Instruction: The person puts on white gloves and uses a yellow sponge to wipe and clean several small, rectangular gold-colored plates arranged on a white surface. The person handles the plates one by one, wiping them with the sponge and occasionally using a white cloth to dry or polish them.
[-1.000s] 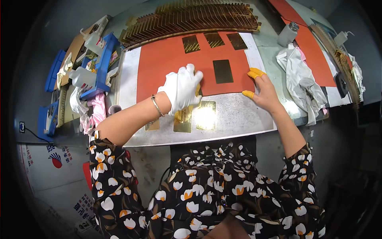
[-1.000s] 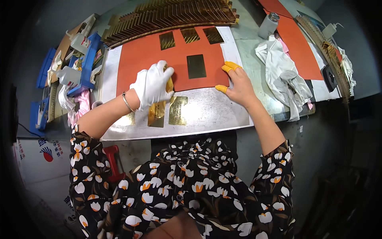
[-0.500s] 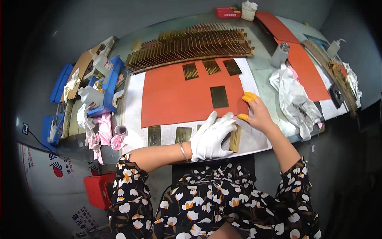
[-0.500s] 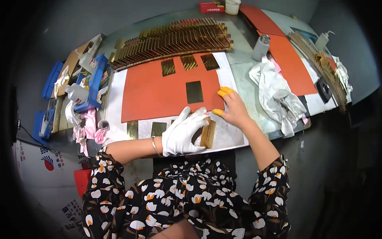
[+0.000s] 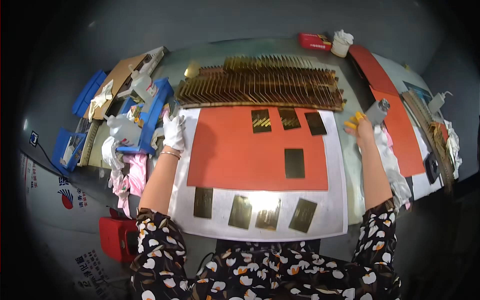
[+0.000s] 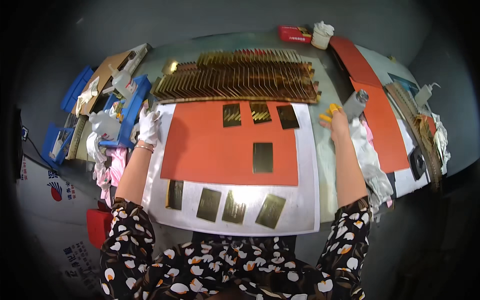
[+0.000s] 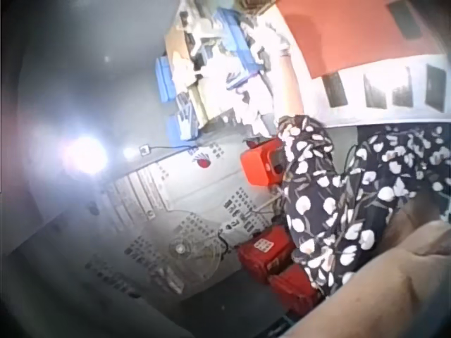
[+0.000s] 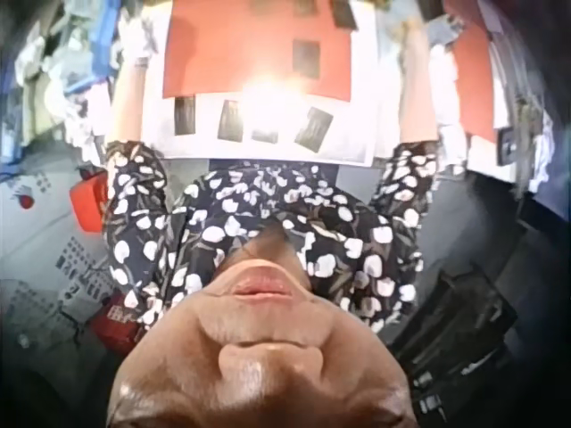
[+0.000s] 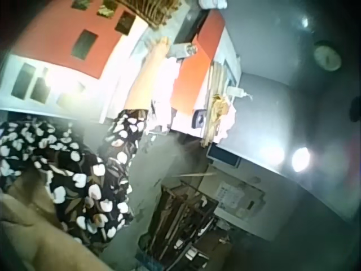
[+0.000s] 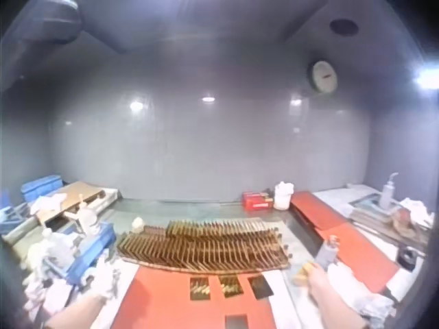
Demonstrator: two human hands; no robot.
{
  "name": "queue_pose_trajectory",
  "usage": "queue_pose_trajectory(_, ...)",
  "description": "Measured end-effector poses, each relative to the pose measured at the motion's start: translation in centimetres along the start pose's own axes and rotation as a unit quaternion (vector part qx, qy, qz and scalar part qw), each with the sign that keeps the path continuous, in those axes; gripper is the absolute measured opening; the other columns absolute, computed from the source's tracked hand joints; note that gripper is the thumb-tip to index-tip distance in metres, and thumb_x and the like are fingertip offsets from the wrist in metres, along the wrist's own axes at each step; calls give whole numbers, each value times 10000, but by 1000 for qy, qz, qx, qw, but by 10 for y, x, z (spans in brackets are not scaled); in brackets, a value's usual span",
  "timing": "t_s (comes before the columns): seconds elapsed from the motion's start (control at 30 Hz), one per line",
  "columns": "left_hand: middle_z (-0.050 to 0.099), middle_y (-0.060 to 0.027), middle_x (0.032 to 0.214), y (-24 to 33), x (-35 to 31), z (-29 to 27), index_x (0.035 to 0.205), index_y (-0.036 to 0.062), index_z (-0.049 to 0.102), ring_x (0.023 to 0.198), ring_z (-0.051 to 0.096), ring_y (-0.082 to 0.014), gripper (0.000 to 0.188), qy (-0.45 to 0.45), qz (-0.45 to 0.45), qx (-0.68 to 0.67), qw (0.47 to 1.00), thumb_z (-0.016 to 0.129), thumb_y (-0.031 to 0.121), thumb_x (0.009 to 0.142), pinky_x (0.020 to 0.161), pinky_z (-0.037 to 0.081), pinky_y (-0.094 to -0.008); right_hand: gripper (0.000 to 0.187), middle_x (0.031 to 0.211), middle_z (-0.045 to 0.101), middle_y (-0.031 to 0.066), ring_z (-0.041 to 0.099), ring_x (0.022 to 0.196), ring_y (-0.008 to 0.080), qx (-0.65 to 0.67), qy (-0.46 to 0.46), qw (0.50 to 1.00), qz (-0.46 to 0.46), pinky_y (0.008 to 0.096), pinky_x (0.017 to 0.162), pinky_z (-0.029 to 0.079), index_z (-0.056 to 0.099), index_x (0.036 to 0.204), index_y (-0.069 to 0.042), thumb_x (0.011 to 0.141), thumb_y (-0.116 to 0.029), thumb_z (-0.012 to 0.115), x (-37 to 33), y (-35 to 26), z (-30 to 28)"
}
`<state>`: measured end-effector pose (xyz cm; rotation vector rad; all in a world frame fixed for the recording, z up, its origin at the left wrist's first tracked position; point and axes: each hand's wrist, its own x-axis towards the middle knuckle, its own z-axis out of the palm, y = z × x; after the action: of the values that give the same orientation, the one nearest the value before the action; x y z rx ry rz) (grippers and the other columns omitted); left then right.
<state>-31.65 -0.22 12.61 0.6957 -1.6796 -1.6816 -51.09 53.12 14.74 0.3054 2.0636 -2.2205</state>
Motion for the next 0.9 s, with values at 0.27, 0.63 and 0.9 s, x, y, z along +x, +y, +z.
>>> queue_pose_trajectory(0.27,598,-114,870,-18,61,24,1123,-15,432,681,617,-188,393,-90,-82,-62,991,379,-63,737,562,519,-259,295,990,555,120,592,702,241,67,1,997,45,370,578,518,449,1157,3,959,-160,303,72,19,9)
queue_pose_trajectory(0.63,602,-182,925,-17,66,53,1177,-64,382,725,620,-191,418,-125,-64,-107,984,385,-75,760,633,524,-246,239,993,530,155,566,754,288,85,85,992,34,421,625,501,455,1066,11,913,-83,297,108,-3,12)
queue_pose_trajectory(0.9,537,-101,1031,3,2,79,1325,-11,317,902,544,-180,556,-48,91,-12,995,569,104,844,805,483,-289,289,980,583,110,596,832,248,-197,113,967,-118,346,720,493,506,1123,-26,857,-63,400,78,2,-1)
